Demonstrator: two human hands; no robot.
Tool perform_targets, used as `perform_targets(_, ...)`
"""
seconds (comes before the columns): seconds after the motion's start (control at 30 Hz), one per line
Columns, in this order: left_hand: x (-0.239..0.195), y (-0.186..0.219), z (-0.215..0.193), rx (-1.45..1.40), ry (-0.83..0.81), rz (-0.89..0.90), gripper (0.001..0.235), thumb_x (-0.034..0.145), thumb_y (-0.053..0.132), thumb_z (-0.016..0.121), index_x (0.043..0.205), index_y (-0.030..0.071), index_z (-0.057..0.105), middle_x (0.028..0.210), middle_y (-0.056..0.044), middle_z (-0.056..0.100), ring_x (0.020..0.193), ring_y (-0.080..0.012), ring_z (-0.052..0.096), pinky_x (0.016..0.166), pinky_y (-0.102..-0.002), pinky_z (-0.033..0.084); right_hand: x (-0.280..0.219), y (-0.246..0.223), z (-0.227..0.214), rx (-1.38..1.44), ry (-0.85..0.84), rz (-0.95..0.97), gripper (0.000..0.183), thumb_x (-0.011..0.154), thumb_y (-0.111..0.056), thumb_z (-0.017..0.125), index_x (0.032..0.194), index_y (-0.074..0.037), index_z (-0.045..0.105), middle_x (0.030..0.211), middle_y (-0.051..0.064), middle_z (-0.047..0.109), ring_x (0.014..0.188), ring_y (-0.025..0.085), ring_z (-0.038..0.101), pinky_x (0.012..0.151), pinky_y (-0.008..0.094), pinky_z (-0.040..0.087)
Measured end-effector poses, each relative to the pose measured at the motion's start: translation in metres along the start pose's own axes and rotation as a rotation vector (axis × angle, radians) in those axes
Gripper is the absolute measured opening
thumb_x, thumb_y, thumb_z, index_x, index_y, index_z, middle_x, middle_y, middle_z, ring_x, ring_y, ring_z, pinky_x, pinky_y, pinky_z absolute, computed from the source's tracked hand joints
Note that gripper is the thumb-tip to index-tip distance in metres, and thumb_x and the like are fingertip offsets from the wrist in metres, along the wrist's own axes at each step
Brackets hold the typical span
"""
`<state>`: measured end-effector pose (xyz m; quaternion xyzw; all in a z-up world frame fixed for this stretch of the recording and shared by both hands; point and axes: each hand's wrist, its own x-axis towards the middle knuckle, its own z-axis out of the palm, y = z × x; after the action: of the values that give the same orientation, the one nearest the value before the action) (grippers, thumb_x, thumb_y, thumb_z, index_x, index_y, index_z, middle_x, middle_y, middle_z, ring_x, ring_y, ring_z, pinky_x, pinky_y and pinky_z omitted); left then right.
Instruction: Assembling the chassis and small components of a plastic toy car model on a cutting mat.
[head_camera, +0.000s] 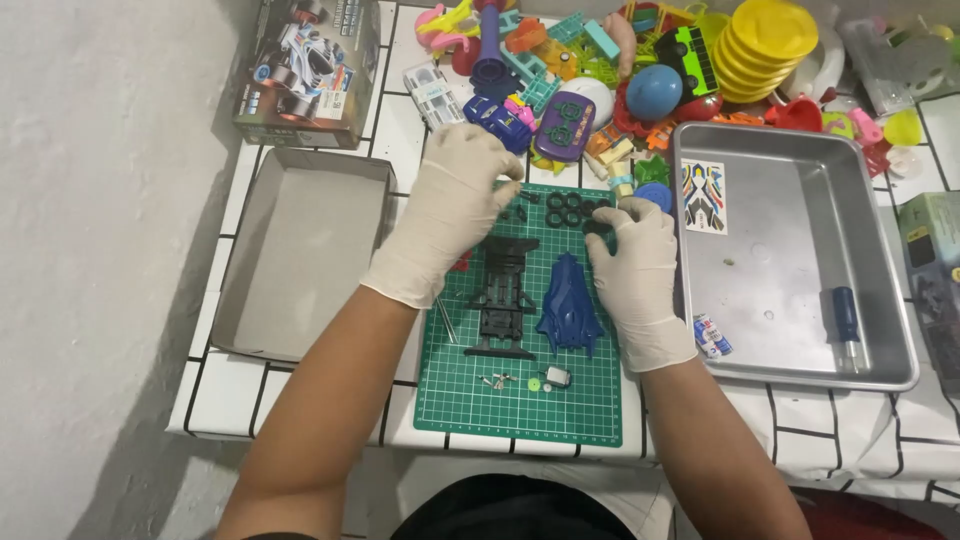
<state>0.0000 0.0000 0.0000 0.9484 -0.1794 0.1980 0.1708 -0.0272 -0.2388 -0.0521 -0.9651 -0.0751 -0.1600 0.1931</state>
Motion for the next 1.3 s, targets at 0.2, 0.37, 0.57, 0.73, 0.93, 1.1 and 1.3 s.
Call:
perform_targets(0.2,0.001,0.019,0.061,-0.024,-0.102,0.126,0.011,0.082,0.034,0.081,0.088,0.025,0.077,0.096,0.002,0.071,0.115,-0.0210,0.059,0.109,-0.047,0.037,0.001,0.004,0.003,-0.030,-0.004,-0.007,0.022,0.085,-0.015,0.082,0.107,-0.014,0.076,0.118,0.006,0.057,0.122,0.031,0.056,0.094,0.043,0.053)
perform_targets(0.37,0.003,0.029,0.077,0.031,-0.124,0.132,0.010,0.081,0.031,0.080,0.087,0.023,0.077,0.094,-0.001,0.071,0.112,-0.0212,0.060,0.110,-0.047,0.037,0.001,0.006,0.006,-0.021,-0.017,0.000,0.020,0.085,-0.016,0.082,0.104,-0.015,0.076,0.118,0.006,0.057,0.122,0.031,0.056,0.094,0.043,0.053)
perform_targets(0.57,0.004,0.030,0.082,0.060,-0.131,0.107,0.008,0.079,0.026,0.080,0.085,0.020,0.077,0.090,-0.004,0.070,0.107,-0.0240,0.062,0.110,-0.049,0.036,0.001,0.001,0.003,-0.011,-0.034,0.032,0.021,0.088,-0.019,0.081,0.108,-0.015,0.075,0.119,0.004,0.056,0.124,0.028,0.054,0.094,0.040,0.052)
perform_targets(0.73,0.002,0.037,0.070,0.096,-0.099,0.085,0.007,0.077,0.022,0.079,0.081,0.018,0.076,0.087,-0.006,0.069,0.107,-0.0255,0.062,0.112,-0.052,0.033,0.002,-0.005,0.003,-0.034,-0.041,0.033,0.021,0.088,-0.020,0.082,0.107,-0.015,0.076,0.118,0.005,0.056,0.123,0.027,0.054,0.092,0.039,0.053)
perform_targets(0.93,0.001,0.037,0.079,0.099,-0.037,0.093,0.001,0.078,0.019,0.076,0.078,0.018,0.076,0.084,-0.006,0.067,0.106,-0.0255,0.062,0.112,-0.054,0.033,0.004,-0.004,0.004,-0.013,-0.034,0.067,0.020,0.088,-0.016,0.081,0.107,-0.013,0.076,0.117,0.005,0.057,0.124,0.026,0.054,0.091,0.039,0.054)
perform_targets(1.1,0.000,0.033,0.079,0.057,-0.047,0.076,0.002,0.080,0.018,0.077,0.079,0.019,0.076,0.085,-0.004,0.066,0.108,-0.0236,0.061,0.114,-0.054,0.032,0.005,-0.004,0.006,-0.011,-0.034,0.053,0.019,0.088,-0.016,0.081,0.106,-0.012,0.076,0.117,0.006,0.057,0.123,0.027,0.054,0.091,0.039,0.054)
perform_targets(1.3,0.000,0.031,0.088,0.067,-0.050,0.079,0.003,0.082,0.019,0.077,0.079,0.020,0.075,0.084,-0.002,0.067,0.109,-0.0218,0.060,0.115,-0.055,0.030,0.006,-0.007,0.002,-0.010,-0.051,0.066,0.020,0.088,-0.014,0.080,0.107,-0.012,0.075,0.117,0.005,0.057,0.124,0.026,0.054,0.092,0.038,0.055)
